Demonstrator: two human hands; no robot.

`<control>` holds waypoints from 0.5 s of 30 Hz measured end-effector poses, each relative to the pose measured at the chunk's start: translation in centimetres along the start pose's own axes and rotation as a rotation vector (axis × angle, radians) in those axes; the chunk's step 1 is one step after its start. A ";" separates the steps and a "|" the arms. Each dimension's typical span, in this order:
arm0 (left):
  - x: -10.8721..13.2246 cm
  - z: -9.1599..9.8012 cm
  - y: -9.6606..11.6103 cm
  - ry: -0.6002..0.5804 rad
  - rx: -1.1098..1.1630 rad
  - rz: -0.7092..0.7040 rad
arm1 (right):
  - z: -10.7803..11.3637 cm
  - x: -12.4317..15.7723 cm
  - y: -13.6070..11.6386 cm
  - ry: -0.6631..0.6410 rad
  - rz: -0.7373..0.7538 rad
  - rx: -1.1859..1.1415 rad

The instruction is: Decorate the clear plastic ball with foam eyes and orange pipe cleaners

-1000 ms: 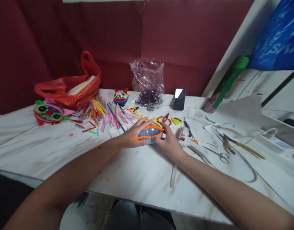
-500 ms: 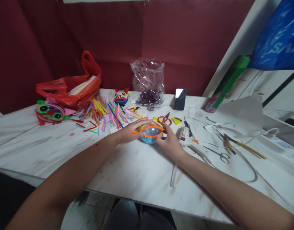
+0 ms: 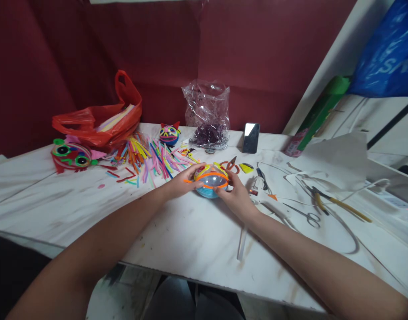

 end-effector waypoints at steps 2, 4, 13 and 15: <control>-0.2 -0.1 -0.2 0.009 0.048 0.031 | 0.1 -0.1 -0.1 -0.004 -0.009 0.003; -0.3 -0.3 -0.2 0.018 0.072 0.048 | 0.2 -0.2 -0.2 -0.009 -0.025 -0.005; -0.1 -1.3 0.5 0.149 0.025 0.064 | 0.1 -1.3 1.4 -0.110 -0.053 -0.171; -0.1 -1.3 0.2 0.152 0.107 0.072 | -0.1 -1.4 1.8 -0.107 -0.045 -0.190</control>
Point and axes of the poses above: each hand's wrist, its own x-axis away from the middle knuckle, its own z-axis out of the back of the hand, y = z × x, the point moved 1 cm from there along -x, towards the middle knuckle, and after that the axes turned 15 degrees about x, right-handed, at the moved point
